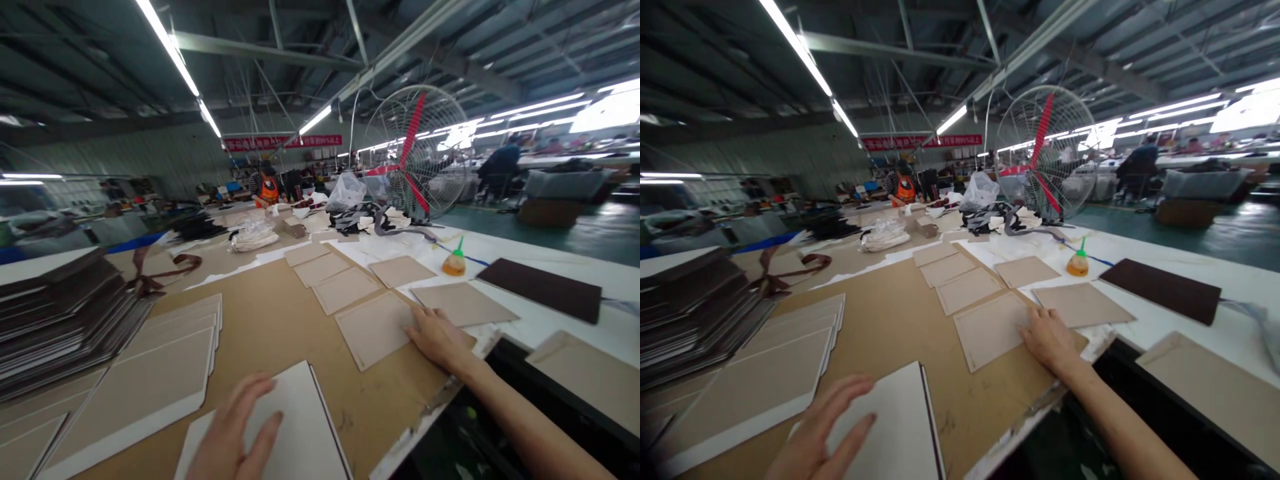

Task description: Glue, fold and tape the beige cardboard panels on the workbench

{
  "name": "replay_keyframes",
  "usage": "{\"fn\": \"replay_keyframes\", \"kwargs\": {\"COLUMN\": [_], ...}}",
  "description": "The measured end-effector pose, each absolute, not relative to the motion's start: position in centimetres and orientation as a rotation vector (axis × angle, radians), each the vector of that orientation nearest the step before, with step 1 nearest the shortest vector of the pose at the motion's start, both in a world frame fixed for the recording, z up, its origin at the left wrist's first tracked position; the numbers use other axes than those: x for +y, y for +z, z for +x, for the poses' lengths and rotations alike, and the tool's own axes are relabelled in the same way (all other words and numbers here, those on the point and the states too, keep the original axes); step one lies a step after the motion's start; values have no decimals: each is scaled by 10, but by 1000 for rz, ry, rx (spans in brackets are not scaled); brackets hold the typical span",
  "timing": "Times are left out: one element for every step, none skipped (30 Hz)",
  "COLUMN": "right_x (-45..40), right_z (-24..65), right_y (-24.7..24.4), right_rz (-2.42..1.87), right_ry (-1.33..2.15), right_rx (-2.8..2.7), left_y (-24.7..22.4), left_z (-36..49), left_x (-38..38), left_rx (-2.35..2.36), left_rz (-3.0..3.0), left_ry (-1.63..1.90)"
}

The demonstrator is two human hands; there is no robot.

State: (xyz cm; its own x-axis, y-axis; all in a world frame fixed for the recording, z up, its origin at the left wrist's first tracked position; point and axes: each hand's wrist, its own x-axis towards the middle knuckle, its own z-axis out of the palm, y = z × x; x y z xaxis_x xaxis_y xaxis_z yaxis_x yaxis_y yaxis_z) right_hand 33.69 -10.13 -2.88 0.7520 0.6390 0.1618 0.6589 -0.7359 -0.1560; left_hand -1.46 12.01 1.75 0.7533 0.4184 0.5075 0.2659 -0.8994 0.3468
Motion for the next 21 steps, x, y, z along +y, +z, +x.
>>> {"fn": "replay_keyframes", "kwargs": {"right_x": [-97, -93, -91, -90, -90, -91, -92, -93, -94, -95, -95, -95, -94, -93, -92, -90, -88, -87, -86, -85, -86], "right_z": [336, 336, 336, 338, 340, 342, 345, 348, 351, 354, 356, 358, 359, 360, 361, 362, 363, 365, 367, 369, 372], "right_y": [-29, -29, -31, -32, -33, -35, -35, -36, -35, -34, -33, -31, -29, -28, -26, -26, -25, -25, -25, -26, -25], "right_rz": [-2784, -2809, -2822, -2827, -2828, -2829, -2828, -2824, -2817, -2808, -2801, -2786, -2764, -2740, -2713, -2688, -2668, -2654, -2645, -2629, -2607], "right_ry": [-141, -135, -128, -122, -119, -112, -103, -90, -73, -52, -31, -1, 34, 67, 96, 120, 138, 151, 159, 172, 185], "right_rx": [-1011, -992, -977, -964, -952, -940, -929, -920, -914, -909, -909, -904, -894, -880, -864, -844, -820, -792, -763, -726, -689], "left_y": [24, 30, 33, 35, 35, 33, 30, 26, 21, 17, 13, 9, 7, 5, 4, 3, 3, 3, 3, 3, 4], "left_z": [9, 31, 52, 70, 86, 100, 112, 123, 132, 140, 146, 151, 154, 157, 158, 159, 160, 161, 162, 163, 164], "left_x": [103, 89, 77, 68, 62, 59, 58, 58, 59, 60, 62, 63, 64, 64, 64, 64, 63, 61, 59, 58, 56], "left_rx": [414, 305, 229, 174, 138, 121, 117, 117, 126, 144, 167, 191, 210, 220, 221, 215, 210, 210, 217, 232, 256], "left_rz": [2756, 2794, 2808, 2805, 2802, 2809, 2827, 2850, 2876, 2900, 2919, 2933, 2940, 2946, 2957, 2971, 2988, 3004, 3021, 3035, 3044], "left_ry": [689, 497, 323, 173, 61, -25, -73, -77, -58, -36, -19, -14, -21, -29, -26, -13, 3, 19, 33, 44, 50]}}
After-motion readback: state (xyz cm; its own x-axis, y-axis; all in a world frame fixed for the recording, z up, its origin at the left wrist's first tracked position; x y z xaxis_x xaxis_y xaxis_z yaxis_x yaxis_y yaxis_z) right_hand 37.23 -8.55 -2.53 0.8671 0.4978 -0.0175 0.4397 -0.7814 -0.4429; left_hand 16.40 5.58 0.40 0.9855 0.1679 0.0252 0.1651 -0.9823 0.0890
